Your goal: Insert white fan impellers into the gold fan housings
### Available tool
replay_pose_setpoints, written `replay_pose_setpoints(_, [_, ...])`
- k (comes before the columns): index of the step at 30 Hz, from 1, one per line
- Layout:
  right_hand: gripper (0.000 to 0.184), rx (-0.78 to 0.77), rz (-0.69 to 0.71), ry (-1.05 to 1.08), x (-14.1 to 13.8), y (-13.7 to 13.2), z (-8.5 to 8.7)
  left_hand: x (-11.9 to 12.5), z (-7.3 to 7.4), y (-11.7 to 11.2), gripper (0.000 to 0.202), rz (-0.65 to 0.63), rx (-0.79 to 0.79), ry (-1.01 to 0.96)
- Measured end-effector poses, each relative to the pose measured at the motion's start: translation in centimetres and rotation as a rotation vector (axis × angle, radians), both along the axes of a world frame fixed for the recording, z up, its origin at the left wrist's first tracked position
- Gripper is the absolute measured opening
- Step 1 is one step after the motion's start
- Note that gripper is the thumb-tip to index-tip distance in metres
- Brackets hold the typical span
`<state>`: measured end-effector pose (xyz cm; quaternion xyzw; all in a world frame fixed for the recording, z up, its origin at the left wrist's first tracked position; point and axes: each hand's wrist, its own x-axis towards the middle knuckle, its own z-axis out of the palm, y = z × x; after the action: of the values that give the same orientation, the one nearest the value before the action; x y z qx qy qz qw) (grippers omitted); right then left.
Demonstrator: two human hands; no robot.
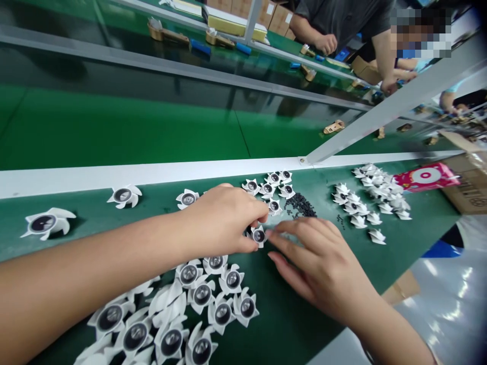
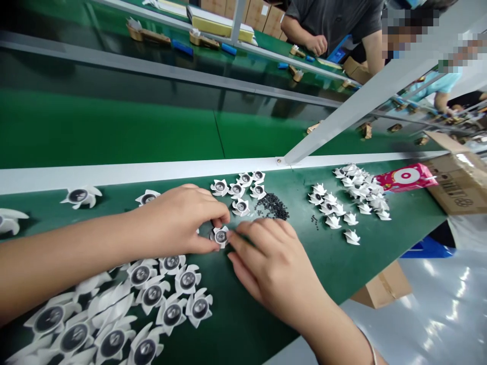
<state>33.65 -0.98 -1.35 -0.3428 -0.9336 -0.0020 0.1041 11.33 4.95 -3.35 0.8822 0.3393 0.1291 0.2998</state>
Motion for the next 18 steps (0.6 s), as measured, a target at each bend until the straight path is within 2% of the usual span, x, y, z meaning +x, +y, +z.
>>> replay_pose_setpoints(4, [0.055,0.117,-0.277,0.079,1.6,1.9,-1.2,-0.2,0.2,0.2,0.030,0.064,0.102,0.072])
replay_pose_setpoints(6, [0.065,0.070,-0.358,0.071,2.3,3.4,-1.3,-0.3,0.2,0.4,0.041,0.155,0.146,0.112])
replay_pose_setpoints(8, [0.069,-0.028,-0.414,0.048,2.6,5.0,-1.0,-0.2,0.2,0.4,0.056,0.260,0.162,0.148])
replay_pose_setpoints(10, [0.061,-0.115,-0.422,0.040,2.5,6.5,-0.4,0.0,0.2,0.5,0.068,0.342,0.170,0.180])
replay_pose_setpoints(12, [0.047,-0.155,-0.410,0.045,2.2,7.7,0.1,0.3,0.3,0.5,0.070,0.384,0.168,0.210])
replay_pose_setpoints(14, [0.036,-0.183,-0.410,0.067,1.7,8.6,0.1,0.6,0.3,0.5,0.066,0.406,0.159,0.236])
replay_pose_setpoints(18, [0.027,-0.179,-0.420,0.152,0.6,9.5,-0.7,0.9,0.5,0.7,0.057,0.442,0.152,0.248])
